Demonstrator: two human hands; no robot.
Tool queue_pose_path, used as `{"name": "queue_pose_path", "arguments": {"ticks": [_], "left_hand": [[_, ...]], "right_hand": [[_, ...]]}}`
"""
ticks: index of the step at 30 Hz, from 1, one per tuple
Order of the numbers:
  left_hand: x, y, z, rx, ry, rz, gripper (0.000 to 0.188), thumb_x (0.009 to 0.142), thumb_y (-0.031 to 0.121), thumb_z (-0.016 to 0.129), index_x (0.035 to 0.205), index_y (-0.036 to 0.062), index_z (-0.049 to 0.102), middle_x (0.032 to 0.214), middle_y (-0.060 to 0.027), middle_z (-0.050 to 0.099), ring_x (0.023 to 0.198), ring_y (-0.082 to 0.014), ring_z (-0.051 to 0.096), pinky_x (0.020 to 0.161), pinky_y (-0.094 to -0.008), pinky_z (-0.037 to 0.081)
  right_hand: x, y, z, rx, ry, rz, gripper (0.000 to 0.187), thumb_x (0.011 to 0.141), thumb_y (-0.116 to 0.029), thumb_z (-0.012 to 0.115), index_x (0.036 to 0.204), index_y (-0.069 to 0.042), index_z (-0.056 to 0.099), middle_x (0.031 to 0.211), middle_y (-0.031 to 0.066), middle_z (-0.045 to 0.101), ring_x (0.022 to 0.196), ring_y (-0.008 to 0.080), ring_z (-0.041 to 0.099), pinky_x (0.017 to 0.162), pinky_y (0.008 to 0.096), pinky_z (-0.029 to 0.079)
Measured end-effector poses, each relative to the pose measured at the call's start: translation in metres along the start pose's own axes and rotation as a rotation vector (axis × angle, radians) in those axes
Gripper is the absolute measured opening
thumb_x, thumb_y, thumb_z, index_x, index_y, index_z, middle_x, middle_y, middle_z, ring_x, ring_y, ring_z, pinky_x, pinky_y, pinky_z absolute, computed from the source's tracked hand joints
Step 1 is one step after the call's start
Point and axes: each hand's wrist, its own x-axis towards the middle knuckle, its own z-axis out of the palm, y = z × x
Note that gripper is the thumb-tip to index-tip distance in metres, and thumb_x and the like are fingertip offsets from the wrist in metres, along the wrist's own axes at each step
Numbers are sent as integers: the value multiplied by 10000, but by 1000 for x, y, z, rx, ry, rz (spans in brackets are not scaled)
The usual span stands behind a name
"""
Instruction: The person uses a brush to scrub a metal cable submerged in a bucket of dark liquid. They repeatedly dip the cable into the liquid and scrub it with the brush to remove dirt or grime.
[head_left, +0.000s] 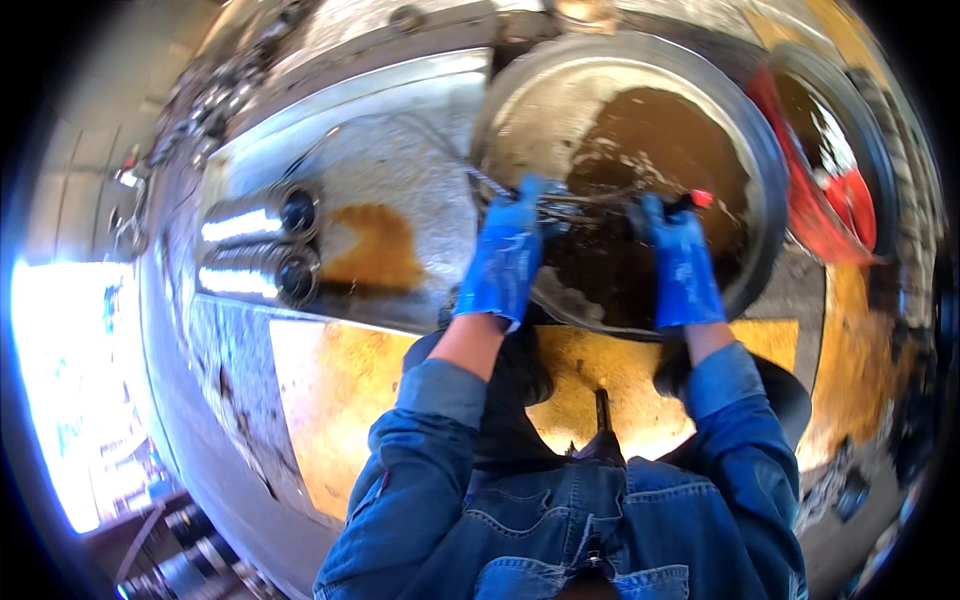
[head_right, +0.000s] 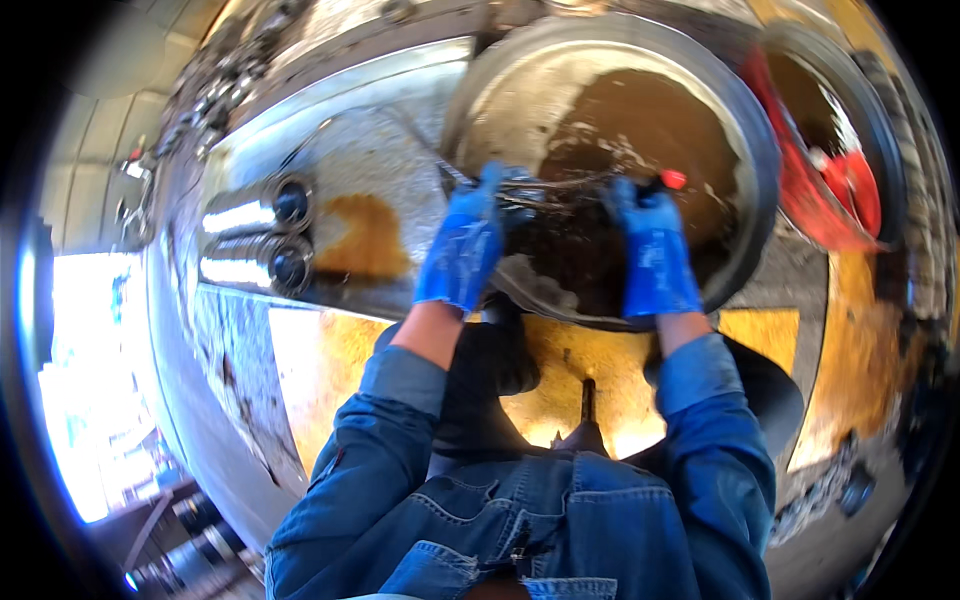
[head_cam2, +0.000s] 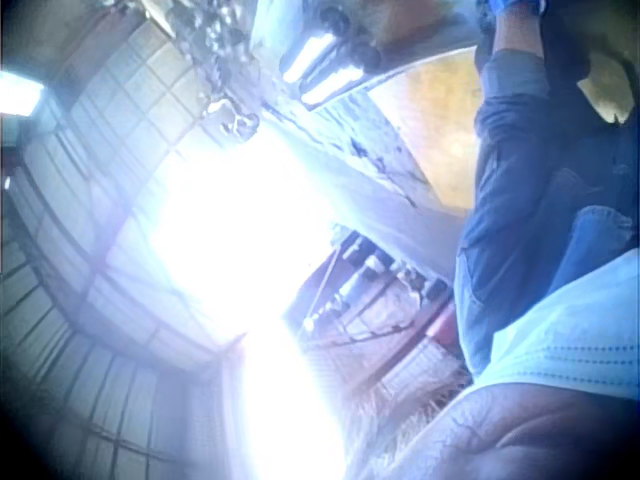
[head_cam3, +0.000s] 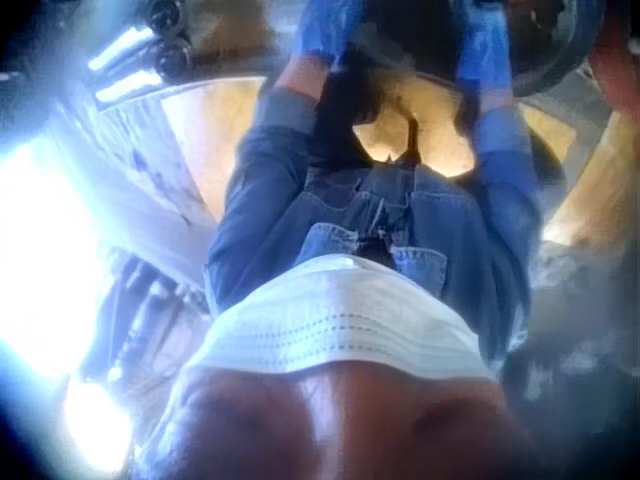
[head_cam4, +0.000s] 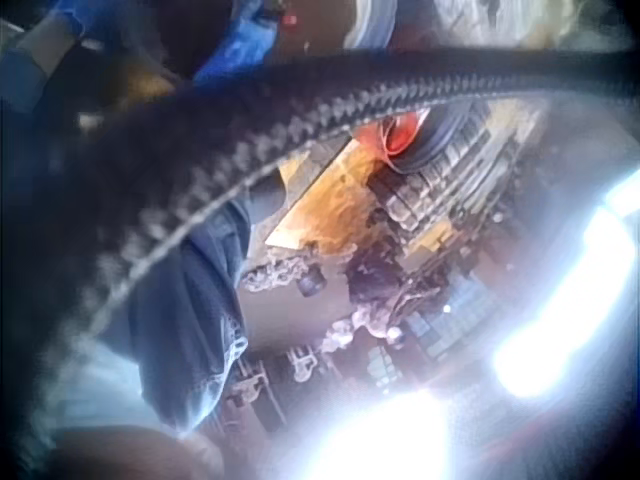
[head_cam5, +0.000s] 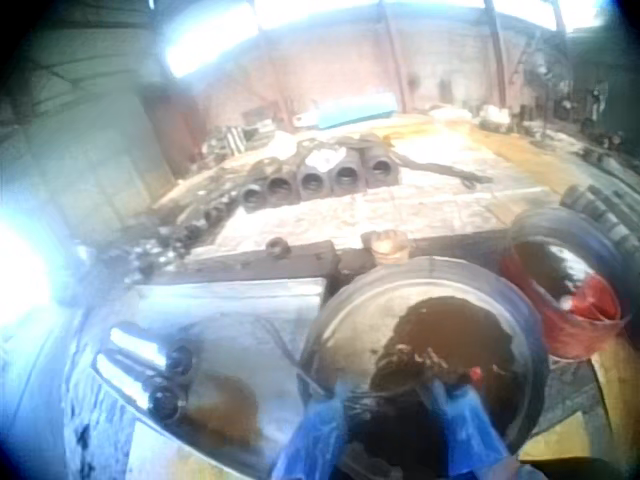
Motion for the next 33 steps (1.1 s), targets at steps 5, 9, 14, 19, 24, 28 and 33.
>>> {"name": "queue_pose_path", "arguments": {"ticks": [5,9,14,19,24,28,33], "left_hand": [[12,-9,13,-238,80,-244,386,1045,366,620,1181,11,689,1025,-105,766,775,-186,729,611,-330,606],[6,-6,-4,-275,125,-268,387,1038,362,629,1188,10,685,1059,-109,763,779,-193,726,600,-339,607],[14,-7,16,-269,129,-243,387,1016,383,652,1087,9,721,957,-101,769,772,-197,743,602,-332,619],[12,-10,14,-160,64,-248,381,1003,368,634,1028,4,739,915,-118,758,729,-191,711,607,-295,575],[-1,5,0,-107,73,-192,444,1070,389,558,1227,-5,691,1060,-122,752,861,-198,717,739,-333,603],[7,1,3,-105,91,-218,367,1044,366,628,1217,43,662,1015,-108,755,780,-225,738,591,-359,607],[-9,24,25,-141,94,-192,373,1051,369,617,1210,36,667,1035,-103,756,790,-213,733,588,-340,593]], "right_hand": [[32,18,-45,-32,228,155,323,974,-258,742,1133,23,739,1011,123,766,883,185,724,824,324,572],[-47,-58,44,64,130,52,415,993,-371,726,1161,8,743,944,88,753,819,137,690,730,297,557],[-26,-31,27,-15,163,139,456,976,-425,722,1161,-9,755,962,133,763,833,184,705,763,321,560],[11,-19,-25,-303,142,50,477,962,-459,692,1063,1,764,916,166,758,823,183,702,767,325,559],[-10,-81,12,34,81,117,430,972,-418,698,994,6,767,880,108,765,827,213,713,800,358,553],[-57,-100,60,24,30,35,473,982,-466,667,1066,-14,776,904,131,764,860,186,693,846,348,536],[4,-33,-3,-131,0,110,395,960,-402,702,996,-14,767,880,106,762,804,179,693,779,342,537]]}}
